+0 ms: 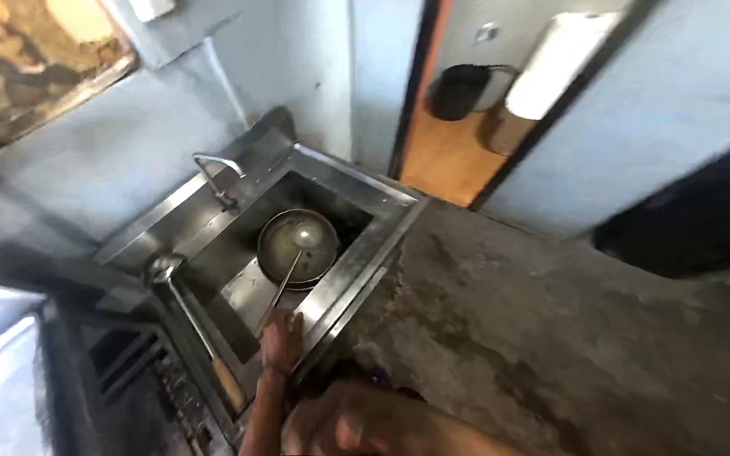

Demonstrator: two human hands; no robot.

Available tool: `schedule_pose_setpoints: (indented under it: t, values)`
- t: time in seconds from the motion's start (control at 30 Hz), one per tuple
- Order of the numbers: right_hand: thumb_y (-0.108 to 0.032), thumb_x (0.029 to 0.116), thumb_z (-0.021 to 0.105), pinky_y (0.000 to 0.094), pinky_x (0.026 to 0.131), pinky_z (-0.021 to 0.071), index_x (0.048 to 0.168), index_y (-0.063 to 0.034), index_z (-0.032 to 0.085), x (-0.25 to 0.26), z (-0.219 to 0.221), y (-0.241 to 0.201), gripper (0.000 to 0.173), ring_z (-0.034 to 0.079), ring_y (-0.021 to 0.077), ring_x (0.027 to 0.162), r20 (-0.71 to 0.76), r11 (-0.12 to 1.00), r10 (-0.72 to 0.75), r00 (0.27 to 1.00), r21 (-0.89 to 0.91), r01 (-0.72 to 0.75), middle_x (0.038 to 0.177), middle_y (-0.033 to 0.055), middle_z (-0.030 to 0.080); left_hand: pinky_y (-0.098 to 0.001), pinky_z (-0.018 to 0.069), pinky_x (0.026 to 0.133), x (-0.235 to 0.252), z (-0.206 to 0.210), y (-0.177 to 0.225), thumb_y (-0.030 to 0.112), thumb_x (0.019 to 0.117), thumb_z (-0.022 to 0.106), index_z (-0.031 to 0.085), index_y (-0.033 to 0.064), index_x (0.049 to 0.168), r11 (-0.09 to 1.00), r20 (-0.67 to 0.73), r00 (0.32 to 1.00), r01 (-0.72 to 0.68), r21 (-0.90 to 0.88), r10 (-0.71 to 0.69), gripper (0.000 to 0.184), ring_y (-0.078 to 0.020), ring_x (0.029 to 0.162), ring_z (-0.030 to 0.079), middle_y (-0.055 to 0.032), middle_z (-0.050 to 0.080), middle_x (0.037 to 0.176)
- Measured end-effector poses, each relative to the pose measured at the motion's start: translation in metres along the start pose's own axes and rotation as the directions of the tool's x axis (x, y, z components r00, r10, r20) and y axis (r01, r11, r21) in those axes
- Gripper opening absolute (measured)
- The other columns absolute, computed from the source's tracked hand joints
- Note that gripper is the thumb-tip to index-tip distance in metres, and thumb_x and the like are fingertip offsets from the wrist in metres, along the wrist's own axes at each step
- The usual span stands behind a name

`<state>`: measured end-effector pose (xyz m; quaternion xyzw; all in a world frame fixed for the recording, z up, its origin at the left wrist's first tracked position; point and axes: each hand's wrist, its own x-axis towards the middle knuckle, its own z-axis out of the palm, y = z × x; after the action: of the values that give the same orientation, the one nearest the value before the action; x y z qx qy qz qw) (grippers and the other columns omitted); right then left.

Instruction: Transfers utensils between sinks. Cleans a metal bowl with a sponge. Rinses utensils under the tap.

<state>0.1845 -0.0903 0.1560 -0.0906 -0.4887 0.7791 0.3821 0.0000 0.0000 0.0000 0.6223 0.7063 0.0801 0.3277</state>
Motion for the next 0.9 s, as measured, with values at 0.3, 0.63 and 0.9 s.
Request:
schedule_pose_setpoints:
  t: [0.3,0.63,0.9]
  values:
    - [-0.067,0.1047,0.024,0.0313,0.086,0.0582,0.096,-0.0171,0.076,-0.079,-0.196,-0.032,0.072,0.072,0.0108,0.090,-0.347,0.983,0.124,0.930,-0.086,-0.164,0.095,-0.0017,0.076,-0.0620,0.0408,0.111,0.178,0.064,-0.092,0.043,0.0978,0.064,0.049,-0.0010,0.146,0.873,0.231,0.852,0.411,0.262,-0.470,0.067,-0.0417,0.137,0.050,-0.0255,0.053,0.146]
    - [-0.048,0.1108,0.038,0.0376,0.078,0.0563,0.116,-0.0005,0.068,0.098,-0.289,0.026,0.057,0.068,0.0201,0.084,-0.727,0.476,0.510,0.459,-0.206,-0.855,0.098,0.0115,0.071,-0.0237,0.0465,0.047,0.186,0.009,-0.018,0.045,0.1119,0.033,0.058,0.0070,0.106,0.607,0.667,0.730,0.600,-0.521,-0.150,0.046,-0.0093,0.049,0.049,-0.0009,0.052,0.067]
    - [-0.005,0.1042,0.050,0.0271,0.048,0.0507,0.097,-0.0029,0.052,0.177,-0.286,0.084,0.007,0.050,0.0112,0.048,-0.717,0.732,0.612,0.333,0.354,-0.582,0.061,0.0010,0.048,-0.0346,0.0602,0.068,0.081,-0.014,0.048,0.035,0.1121,0.032,0.067,0.0053,0.119,0.702,0.220,0.949,0.314,-0.639,-0.225,0.046,-0.0170,0.076,0.069,-0.0077,0.071,0.092]
